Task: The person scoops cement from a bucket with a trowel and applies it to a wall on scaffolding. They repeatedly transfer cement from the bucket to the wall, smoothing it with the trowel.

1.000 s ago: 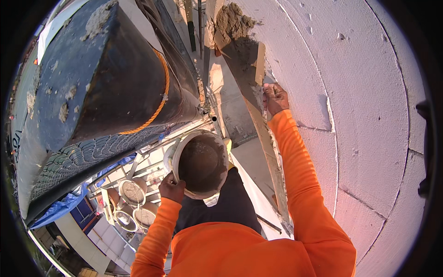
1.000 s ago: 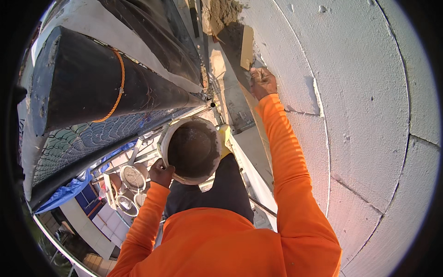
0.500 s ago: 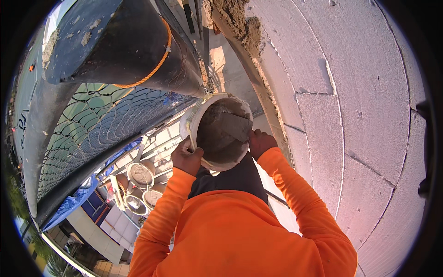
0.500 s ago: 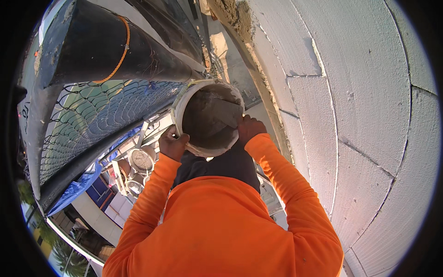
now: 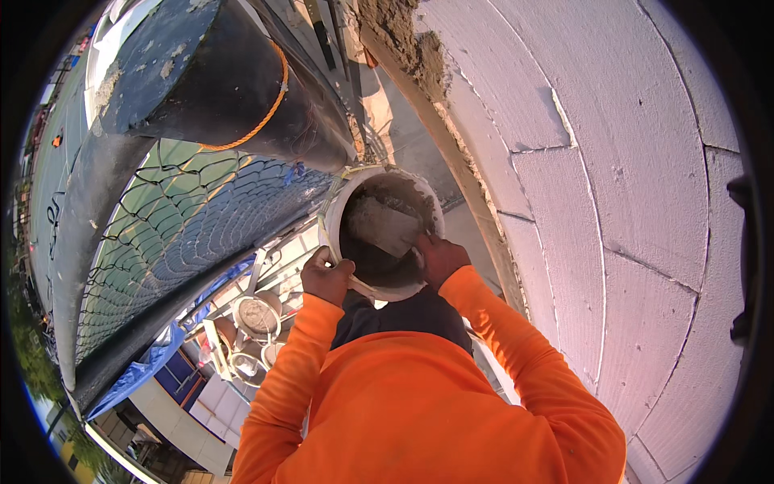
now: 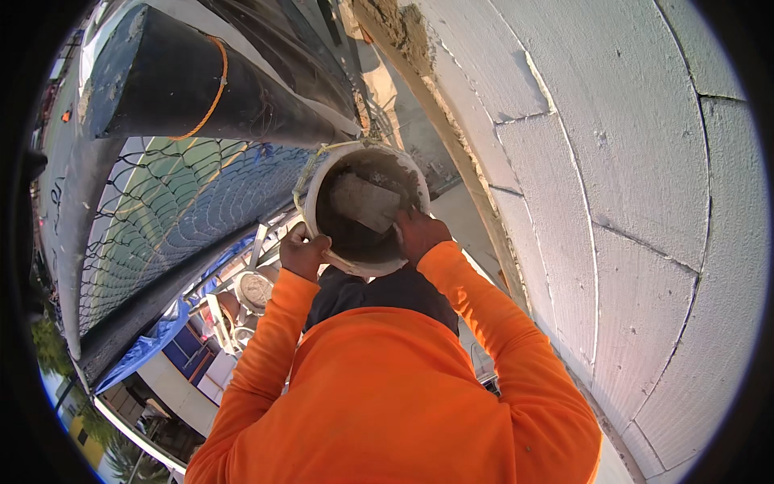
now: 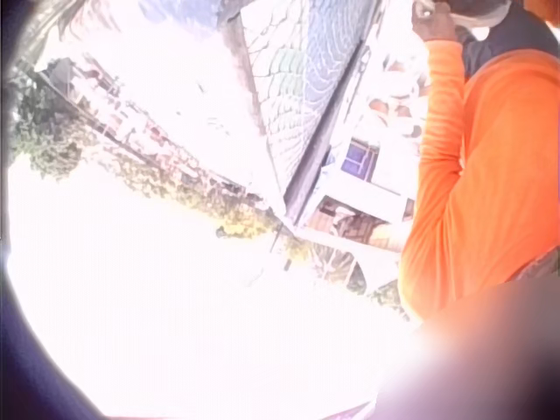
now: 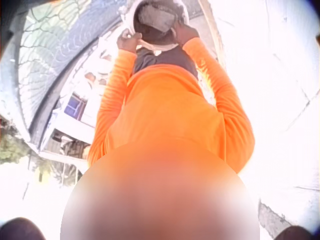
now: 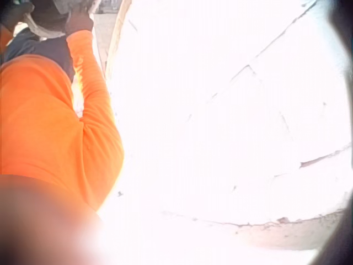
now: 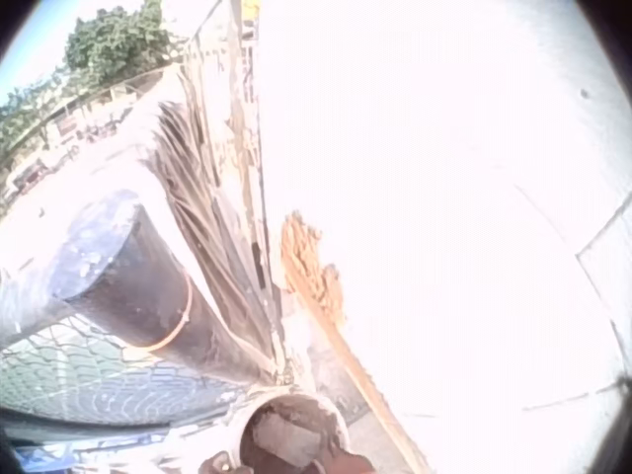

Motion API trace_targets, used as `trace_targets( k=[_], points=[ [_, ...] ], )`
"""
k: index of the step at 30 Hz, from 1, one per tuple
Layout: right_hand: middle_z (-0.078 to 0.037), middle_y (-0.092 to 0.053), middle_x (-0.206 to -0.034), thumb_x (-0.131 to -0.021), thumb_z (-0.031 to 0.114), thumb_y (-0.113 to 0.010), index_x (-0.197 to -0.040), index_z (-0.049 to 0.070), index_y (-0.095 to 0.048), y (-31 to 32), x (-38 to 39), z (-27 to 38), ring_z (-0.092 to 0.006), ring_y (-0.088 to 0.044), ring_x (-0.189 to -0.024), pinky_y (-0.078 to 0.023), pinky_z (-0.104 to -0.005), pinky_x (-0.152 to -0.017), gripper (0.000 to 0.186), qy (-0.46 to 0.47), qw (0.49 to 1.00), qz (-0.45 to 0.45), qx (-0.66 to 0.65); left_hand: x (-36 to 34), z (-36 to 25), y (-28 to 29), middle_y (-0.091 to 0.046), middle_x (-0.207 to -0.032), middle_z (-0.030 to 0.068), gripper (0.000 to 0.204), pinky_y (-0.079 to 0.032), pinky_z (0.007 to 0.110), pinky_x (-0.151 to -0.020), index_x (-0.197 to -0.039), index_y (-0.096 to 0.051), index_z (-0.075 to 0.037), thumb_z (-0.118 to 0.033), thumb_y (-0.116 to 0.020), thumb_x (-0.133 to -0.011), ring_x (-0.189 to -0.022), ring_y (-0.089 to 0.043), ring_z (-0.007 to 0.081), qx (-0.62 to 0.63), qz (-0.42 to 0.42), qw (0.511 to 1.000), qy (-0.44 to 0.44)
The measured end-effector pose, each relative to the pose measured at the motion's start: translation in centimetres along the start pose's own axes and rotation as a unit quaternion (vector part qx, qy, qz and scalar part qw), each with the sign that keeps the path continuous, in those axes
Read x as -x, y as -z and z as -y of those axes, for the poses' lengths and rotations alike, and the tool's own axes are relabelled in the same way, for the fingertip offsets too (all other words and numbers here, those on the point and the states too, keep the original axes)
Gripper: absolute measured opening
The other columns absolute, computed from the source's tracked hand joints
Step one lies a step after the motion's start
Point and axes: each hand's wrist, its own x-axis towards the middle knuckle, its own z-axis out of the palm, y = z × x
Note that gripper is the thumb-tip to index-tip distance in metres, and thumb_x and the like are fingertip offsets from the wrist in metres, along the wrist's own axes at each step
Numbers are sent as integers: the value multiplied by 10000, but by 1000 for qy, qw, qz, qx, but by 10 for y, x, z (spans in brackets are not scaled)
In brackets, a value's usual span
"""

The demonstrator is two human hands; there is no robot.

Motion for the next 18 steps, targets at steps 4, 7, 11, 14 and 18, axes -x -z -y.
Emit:
trace_targets(
  k=[4, 7, 11, 14, 18],
  points=[
    [-197, -651, -1123, -921, 250, -643, -1217, 87, -555, 2, 1, -13, -378, -693, -990, -570, -500, -813, 350, 12, 999, 11, 34, -1, 13, 5, -647, -694, 33, 93, -506, 303, -552, -796, -667, -1, -77, -717, -778, -593, -598, 127, 0, -13, 1000, -8],
    [-202, -657, -1097, -986, 304, -583, -1187, 79, -562, 13, 1, -14, -380, -694, -973, -569, -506, -798, 301, 18, 999, 3, 35, -8, 19, 10, -656, -707, 38, 102, -517, 318, -565, -791, -673, 1, -80, -722, -754, -607, -606, 133, -68, -37, 997, -7],
    [-199, -673, -1039, -1038, 348, -530, -1128, 61, -573, 49, -4, -7, -396, -690, -946, -567, -504, -798, 304, 8, 1000, -1, -2, -11, 30, 15, -678, -715, 57, 125, -511, 321, -591, -817, -709, -9, -103, -728, -737, -626, -611, 141, -5, -45, 999, -13],
    [-209, -682, -954, -1019, 329, -578, -1076, 37, -605, 88, -14, 0, -419, -690, -865, -556, -512, -752, 299, 16, 995, -103, -3, -10, 32, 20, -672, -708, 53, 111, -508, 319, -596, -804, -696, -10, -99, -720, -744, -625, -602, 134, -25, -64, 998, -7],
    [-242, -678, -892, -989, 281, -634, -1034, 18, -620, 136, -55, -5, -441, -678, -785, -544, -503, -664, 267, 35, 989, -143, -31, -6, 27, 23, -667, -707, 37, 123, -505, 310, -599, -835, -713, -7, -94, -711, -748, -630, -600, 120, -18, -72, 997, -9]
  ],
)
